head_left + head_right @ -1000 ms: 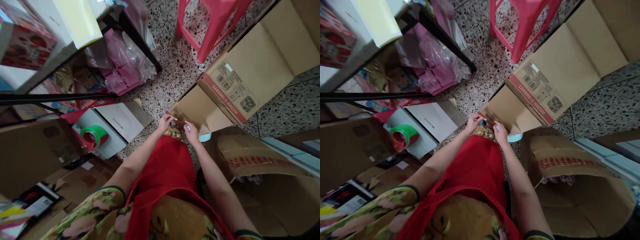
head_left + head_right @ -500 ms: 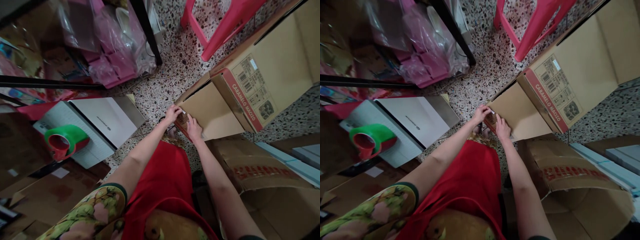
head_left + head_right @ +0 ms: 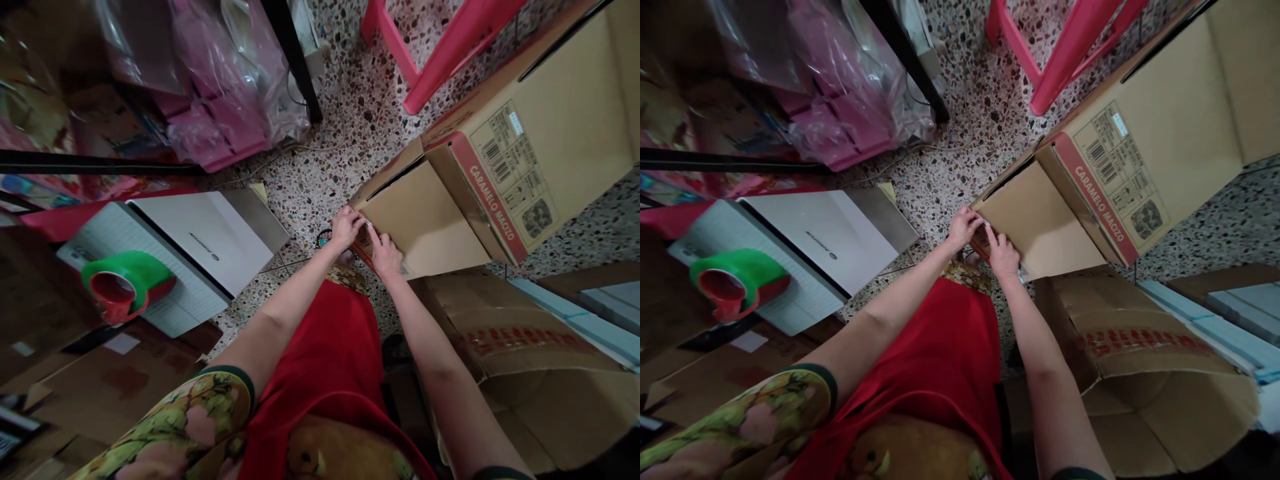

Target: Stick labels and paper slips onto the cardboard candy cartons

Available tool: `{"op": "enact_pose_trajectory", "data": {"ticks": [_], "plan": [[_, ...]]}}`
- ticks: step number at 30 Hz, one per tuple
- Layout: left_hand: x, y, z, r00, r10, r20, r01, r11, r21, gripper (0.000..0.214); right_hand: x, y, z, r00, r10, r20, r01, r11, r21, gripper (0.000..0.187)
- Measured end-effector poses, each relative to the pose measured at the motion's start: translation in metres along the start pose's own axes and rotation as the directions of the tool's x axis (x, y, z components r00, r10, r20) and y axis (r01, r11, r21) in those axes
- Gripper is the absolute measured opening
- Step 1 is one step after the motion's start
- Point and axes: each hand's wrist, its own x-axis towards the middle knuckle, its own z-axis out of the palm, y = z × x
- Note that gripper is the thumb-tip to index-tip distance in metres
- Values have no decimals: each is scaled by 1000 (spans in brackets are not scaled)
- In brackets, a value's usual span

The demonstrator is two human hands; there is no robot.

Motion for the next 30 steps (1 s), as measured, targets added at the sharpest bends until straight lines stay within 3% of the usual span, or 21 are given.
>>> {"op": "enact_pose_trajectory", "data": {"ticks": [8, 10, 14, 16, 19, 21, 22, 24, 26, 28, 30], "plan": [[-9, 4, 2, 999, 51, -13, -49, 990, 136, 15, -4, -14, -3, 997, 68, -20, -69, 997, -26, 64], [-11, 2, 3, 999, 20, -26, -16, 989, 146, 18, -6, -15, -5, 997, 73, -12, -74, 997, -27, 64], [-2, -11, 1, 965, -168, -199, 180, 983, 41, 40, -1, -17, -8, 998, 66, 25, -66, 998, -2, 63], [3, -14, -2, 951, -147, -270, 152, 988, -5, 54, 1, -18, -11, 996, 84, 28, -84, 996, 7, 63], [-4, -1, -13, 993, -26, -118, 21, 999, -44, 62, -12, -26, -21, 989, 143, 38, -143, 990, 17, 61], [-16, 0, -21, 999, -23, 47, 24, 1000, -13, 56, -22, -37, -19, 984, 158, 79, -163, 985, 62, 56], [-18, -8, -21, 998, -20, 54, 21, 999, -34, 53, -21, -41, -13, 987, 134, 93, -144, 983, 112, 56], [-6, -33, -14, 998, -17, 66, 17, 1000, 3, 53, -8, -42, 6, 992, 87, 91, -106, 966, 234, 60], [15, -52, -3, 986, -53, 159, 37, 994, 101, 61, 7, -34, 19, 992, 96, 87, -117, 949, 292, 59], [29, -59, -1, 969, -44, 244, 7, 989, 148, 65, 12, -27, 21, 990, 124, 70, -140, 931, 336, 57], [35, -56, -9, 957, 38, 286, -80, 987, 139, 68, 8, -25, 16, 989, 139, 57, -150, 905, 399, 58]]}}
